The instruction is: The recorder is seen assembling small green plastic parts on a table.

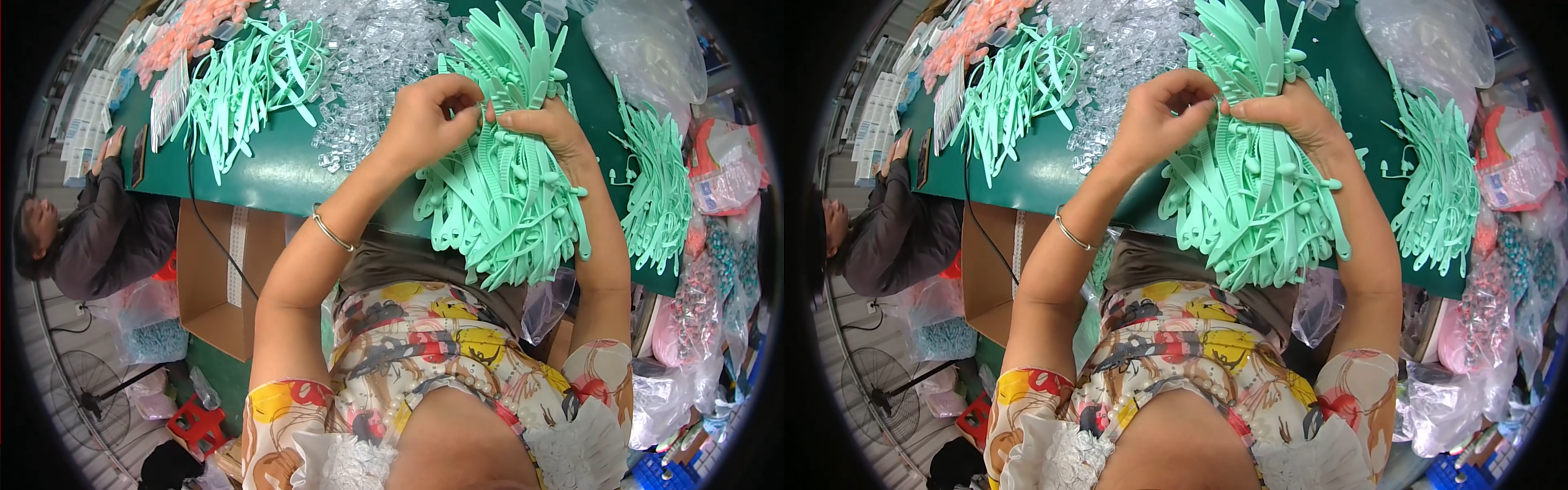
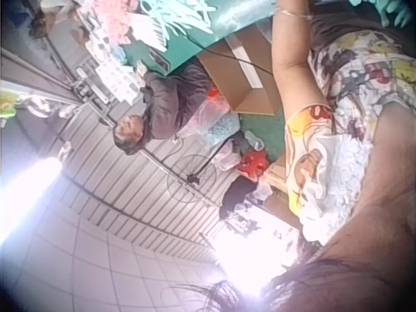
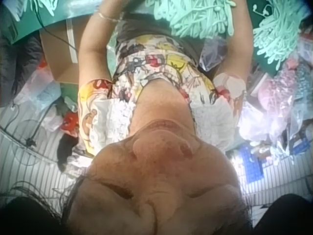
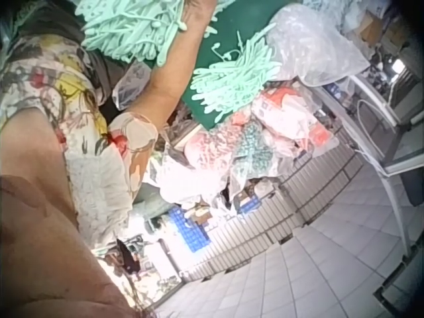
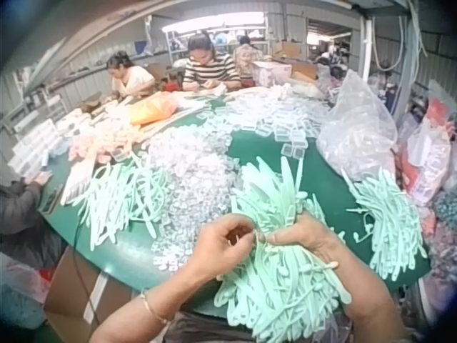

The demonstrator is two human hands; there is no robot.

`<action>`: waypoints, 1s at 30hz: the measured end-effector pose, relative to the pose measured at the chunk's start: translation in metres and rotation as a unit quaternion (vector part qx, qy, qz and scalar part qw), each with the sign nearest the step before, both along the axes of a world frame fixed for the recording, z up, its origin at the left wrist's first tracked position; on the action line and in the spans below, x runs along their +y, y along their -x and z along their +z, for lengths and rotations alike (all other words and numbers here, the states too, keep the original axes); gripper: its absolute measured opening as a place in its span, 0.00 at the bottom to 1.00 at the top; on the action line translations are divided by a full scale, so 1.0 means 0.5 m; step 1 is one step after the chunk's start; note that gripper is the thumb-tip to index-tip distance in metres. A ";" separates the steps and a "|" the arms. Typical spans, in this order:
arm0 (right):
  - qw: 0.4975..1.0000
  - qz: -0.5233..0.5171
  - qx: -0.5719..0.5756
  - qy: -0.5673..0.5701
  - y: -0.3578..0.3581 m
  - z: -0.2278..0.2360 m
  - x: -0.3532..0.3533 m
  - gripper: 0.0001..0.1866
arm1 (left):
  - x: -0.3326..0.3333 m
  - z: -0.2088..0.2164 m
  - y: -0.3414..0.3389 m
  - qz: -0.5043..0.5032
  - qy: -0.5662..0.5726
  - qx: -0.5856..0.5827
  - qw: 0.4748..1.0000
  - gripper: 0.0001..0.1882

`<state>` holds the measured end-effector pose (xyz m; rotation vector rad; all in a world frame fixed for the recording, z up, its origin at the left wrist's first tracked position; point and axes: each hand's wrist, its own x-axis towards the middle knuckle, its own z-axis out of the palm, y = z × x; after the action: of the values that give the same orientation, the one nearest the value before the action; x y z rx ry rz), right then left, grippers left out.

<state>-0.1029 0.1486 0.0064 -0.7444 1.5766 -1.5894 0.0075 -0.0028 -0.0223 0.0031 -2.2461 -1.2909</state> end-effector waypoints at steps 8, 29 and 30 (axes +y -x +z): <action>0.999 0.026 -0.009 0.022 0.009 -0.008 0.004 0.23 | -0.036 0.041 0.021 -0.108 -0.317 -0.318 0.887 0.12; 1.000 -0.021 0.008 0.006 0.002 -0.018 -0.004 0.17 | -0.033 0.038 -0.005 0.001 0.024 -0.208 0.978 0.09; 1.000 -0.022 0.008 0.006 0.000 -0.016 -0.002 0.17 | -0.023 0.045 -0.004 -0.013 -0.047 -0.223 0.974 0.10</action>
<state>-0.1027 0.1474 -0.0017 -0.7355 1.6061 -1.6293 0.0098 -0.0144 0.0001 0.3313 -2.5542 -1.5304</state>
